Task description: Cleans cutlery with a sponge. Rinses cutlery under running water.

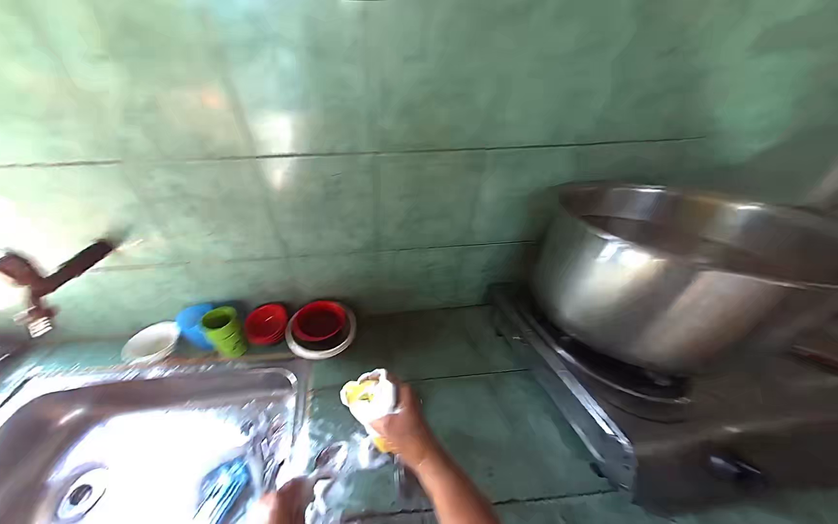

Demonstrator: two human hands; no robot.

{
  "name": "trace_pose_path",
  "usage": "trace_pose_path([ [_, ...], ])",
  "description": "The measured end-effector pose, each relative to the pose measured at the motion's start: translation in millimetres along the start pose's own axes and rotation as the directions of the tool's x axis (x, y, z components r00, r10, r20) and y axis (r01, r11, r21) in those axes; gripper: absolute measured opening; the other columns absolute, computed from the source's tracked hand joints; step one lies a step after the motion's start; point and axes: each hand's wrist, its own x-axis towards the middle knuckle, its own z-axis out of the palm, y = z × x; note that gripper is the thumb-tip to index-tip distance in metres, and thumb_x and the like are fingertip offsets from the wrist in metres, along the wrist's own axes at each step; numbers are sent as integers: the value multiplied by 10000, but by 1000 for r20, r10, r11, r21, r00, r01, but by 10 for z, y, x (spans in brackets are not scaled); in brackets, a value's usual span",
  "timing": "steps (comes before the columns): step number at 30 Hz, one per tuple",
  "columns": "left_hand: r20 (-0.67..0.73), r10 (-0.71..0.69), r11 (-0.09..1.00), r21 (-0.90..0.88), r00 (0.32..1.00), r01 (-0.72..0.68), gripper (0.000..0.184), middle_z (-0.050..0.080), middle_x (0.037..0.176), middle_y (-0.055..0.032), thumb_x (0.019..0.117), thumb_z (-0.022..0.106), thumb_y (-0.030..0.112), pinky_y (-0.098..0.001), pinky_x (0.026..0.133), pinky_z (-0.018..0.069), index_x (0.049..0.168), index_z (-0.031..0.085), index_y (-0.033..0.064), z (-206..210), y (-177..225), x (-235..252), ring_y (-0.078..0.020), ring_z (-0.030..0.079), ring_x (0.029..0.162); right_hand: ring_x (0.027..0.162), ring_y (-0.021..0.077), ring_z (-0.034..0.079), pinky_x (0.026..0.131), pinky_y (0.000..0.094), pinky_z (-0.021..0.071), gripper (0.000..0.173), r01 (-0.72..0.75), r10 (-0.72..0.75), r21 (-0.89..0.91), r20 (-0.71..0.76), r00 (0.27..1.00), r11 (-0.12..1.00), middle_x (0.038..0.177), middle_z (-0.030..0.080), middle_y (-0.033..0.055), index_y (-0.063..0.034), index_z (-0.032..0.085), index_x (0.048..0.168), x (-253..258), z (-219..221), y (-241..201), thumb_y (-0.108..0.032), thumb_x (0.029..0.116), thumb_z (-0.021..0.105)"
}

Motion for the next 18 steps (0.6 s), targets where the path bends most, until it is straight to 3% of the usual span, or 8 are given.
trace_pose_path([
  [1,47,-97,995,13,994,96,267,711,981,-290,1010,516,107,-686,837,519,1094,713,-53,-29,-64,-15,-488,694,954,1042,110,682,953,258,546,396,88,-86,-3,172,981,996,1113,719,146,96,656,1173,88,143,338,-55,817,742],
  [2,104,-205,979,41,973,202,264,712,1010,-276,1017,515,128,-672,877,514,1101,709,-31,-105,6,12,-475,687,1003,1118,153,664,1012,313,524,438,114,-89,-50,350,933,992,1183,703,157,71,661,1214,122,260,479,-125,832,748],
  [3,153,-287,957,84,946,277,279,709,1046,-261,1036,500,162,-646,909,512,1098,701,-21,-199,118,60,-454,679,1050,1145,209,652,1035,380,507,447,110,-21,-162,472,881,981,1207,690,170,40,657,1239,126,364,504,-160,850,747],
  [4,205,-358,932,136,911,335,314,696,1100,-257,1059,478,199,-628,940,504,1110,690,-26,-303,234,106,-442,661,1105,1131,278,664,1020,466,508,451,105,62,-296,505,861,950,1179,700,187,14,654,1255,119,459,486,-161,850,747],
  [7,223,-360,932,141,906,335,332,687,1109,-256,1065,456,210,-606,935,510,1098,678,-34,-365,239,131,-430,660,1107,1051,349,692,941,551,529,432,83,168,-523,414,894,848,1069,721,196,-24,661,1251,120,622,408,-157,844,718],
  [12,195,-365,930,43,910,364,286,685,1097,-242,1048,465,158,-585,939,510,1093,677,-28,-288,-8,79,-405,661,1101,998,375,705,895,557,545,421,171,55,-538,379,924,826,1034,723,218,16,670,1229,122,790,487,-77,820,707],
  [15,164,-375,923,-21,912,384,274,695,1120,-225,1029,482,135,-586,970,502,1127,696,-7,-255,-229,67,-390,660,1113,853,406,728,775,596,571,352,204,-134,-603,159,978,771,899,734,221,36,713,1128,215,699,666,-53,788,739],
  [18,110,-470,878,-43,876,476,268,693,1116,-245,1016,507,122,-584,989,488,1133,688,-38,-264,-506,107,-402,656,1111,945,411,711,868,607,549,397,22,-57,-544,-48,997,839,985,724,254,68,669,1190,358,352,785,-84,836,764],
])
